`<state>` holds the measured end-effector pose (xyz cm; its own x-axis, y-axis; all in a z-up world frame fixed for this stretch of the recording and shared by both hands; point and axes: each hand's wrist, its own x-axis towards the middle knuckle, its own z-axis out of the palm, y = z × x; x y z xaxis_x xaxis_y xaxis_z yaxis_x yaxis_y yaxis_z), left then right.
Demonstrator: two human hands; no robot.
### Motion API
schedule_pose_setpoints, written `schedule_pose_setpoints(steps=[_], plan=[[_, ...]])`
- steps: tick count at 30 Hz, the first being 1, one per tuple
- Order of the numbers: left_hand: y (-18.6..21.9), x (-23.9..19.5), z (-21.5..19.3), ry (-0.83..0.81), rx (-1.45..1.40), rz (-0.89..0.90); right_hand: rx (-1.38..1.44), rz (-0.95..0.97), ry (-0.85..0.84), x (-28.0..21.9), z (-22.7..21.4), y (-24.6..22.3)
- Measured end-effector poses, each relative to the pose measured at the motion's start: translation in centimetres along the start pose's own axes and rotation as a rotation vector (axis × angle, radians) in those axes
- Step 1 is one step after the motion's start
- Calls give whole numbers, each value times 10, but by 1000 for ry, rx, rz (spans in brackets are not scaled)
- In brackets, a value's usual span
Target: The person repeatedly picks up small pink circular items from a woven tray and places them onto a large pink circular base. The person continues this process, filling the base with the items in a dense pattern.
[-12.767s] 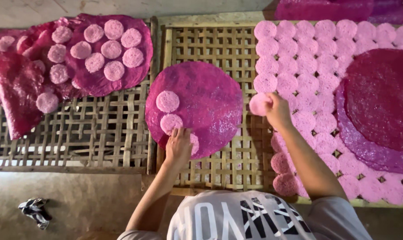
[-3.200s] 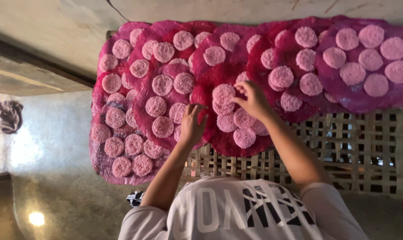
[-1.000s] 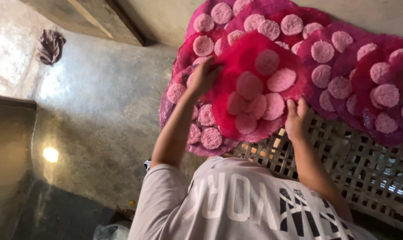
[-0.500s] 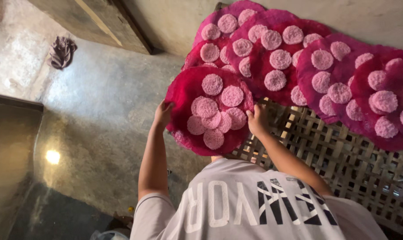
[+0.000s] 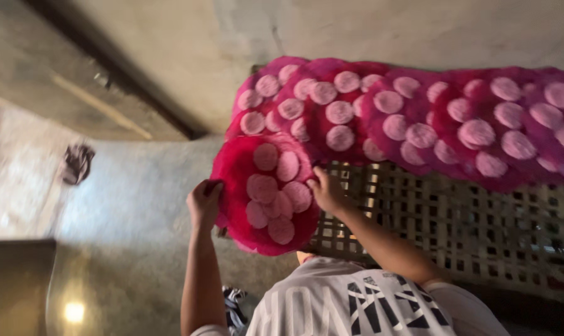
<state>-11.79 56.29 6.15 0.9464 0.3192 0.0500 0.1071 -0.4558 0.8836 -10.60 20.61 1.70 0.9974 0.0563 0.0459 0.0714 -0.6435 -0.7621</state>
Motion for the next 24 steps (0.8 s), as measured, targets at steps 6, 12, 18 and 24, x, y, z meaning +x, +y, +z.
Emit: schedule_pose_setpoints(steps=[6,12,18,24], plan=[[117,-13,33,-183,-231,107,371,-6,37,-50,-117,-12],[220,-79,183,-512,-298,197,359,152,356,-163,-259,97],[292,-227,420,-834,-372,236,265,283,748,-345,-404,270],[362,-355,619,-1006,-471,388,-75,208,936,-483,-551,378]])
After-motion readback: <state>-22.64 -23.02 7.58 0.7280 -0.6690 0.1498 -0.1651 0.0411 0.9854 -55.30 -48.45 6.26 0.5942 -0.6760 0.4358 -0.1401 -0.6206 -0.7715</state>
